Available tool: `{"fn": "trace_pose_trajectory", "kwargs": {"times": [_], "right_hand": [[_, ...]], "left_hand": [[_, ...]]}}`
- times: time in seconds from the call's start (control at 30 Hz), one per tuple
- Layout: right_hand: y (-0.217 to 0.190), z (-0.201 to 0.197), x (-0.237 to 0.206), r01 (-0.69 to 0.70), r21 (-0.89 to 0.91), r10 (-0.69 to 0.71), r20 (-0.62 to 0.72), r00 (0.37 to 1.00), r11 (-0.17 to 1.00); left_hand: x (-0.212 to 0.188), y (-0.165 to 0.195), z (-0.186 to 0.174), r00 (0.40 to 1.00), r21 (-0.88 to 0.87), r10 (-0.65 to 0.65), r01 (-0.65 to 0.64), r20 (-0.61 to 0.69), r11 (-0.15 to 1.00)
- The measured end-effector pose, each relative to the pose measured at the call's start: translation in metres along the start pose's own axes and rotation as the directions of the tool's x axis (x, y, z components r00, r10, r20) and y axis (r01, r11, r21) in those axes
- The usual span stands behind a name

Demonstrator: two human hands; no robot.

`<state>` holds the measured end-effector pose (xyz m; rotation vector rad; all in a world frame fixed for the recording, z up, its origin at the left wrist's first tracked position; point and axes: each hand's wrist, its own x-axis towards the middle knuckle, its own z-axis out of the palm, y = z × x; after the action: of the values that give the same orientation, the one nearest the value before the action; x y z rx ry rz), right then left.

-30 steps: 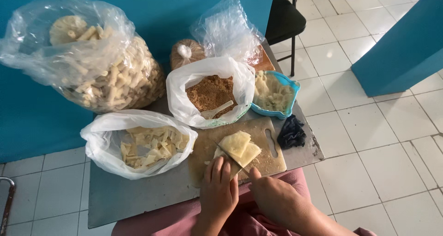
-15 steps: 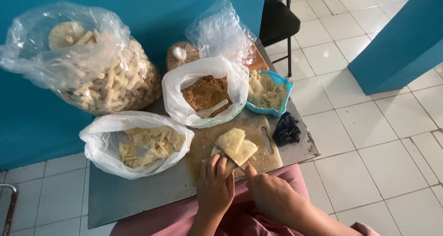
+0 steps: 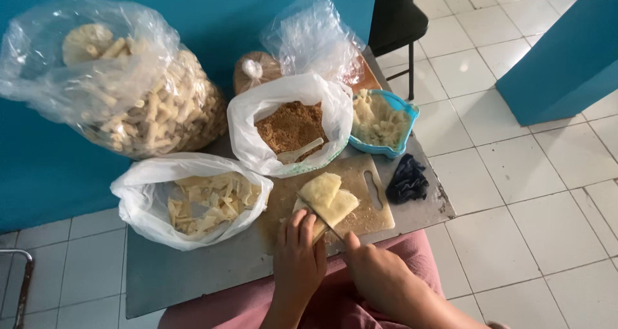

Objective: The person cuts flat dough sheets into smaller pieces with a knife on a cutting board, folds and rolls the pieces by hand, dips them into a bag of brown sugar powder, and places the coated pieces into a plastic bag. They repeat this cycle, occasionally scooping sugar with a spoon and gathering finished pieces.

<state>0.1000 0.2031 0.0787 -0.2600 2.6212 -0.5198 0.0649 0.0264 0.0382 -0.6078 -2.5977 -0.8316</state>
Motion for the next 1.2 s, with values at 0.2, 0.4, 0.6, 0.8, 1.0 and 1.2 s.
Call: {"fn": "trace_pose_trajectory", "kwargs": {"times": [0.2, 0.4, 0.6, 0.8, 1.0, 1.2], "right_hand": [[0.001, 0.002, 0.034, 0.131, 0.123, -0.108, -0.179, 0.978, 0.984], [0.007, 0.006, 0.007, 0.053, -0.003, -0.053, -0.054, 0.997, 0.999], [0.0, 0.007, 0.023, 0.051, 0.073, -0.04, -0.145, 0.989, 0.996], [0.004, 0.023, -0.009, -0.008, 0.104, 0.034, -0.252, 0.967, 0.995], [0.008, 0.026, 0.028, 0.132, 0.039, -0.123, -0.191, 0.974, 0.99], [0.014, 0.028, -0.021, -0.135, 0.08, 0.136, -0.018, 0.99, 0.988]], "left_hand": [[-0.001, -0.001, 0.004, 1.0, -0.003, 0.01, -0.01, -0.021, 1.0], [-0.007, 0.001, 0.005, 0.999, -0.014, -0.025, 0.026, 0.029, 1.0], [-0.002, -0.001, 0.004, 0.999, -0.006, 0.022, -0.023, -0.045, 1.0], [-0.006, 0.0, 0.0, 1.0, -0.042, 0.002, -0.002, -0.02, 0.999], [-0.003, -0.002, 0.001, 1.0, -0.042, -0.01, 0.01, -0.011, 0.999], [-0.004, -0.001, -0.005, 0.999, -0.073, -0.024, 0.026, 0.037, 0.997]]}}
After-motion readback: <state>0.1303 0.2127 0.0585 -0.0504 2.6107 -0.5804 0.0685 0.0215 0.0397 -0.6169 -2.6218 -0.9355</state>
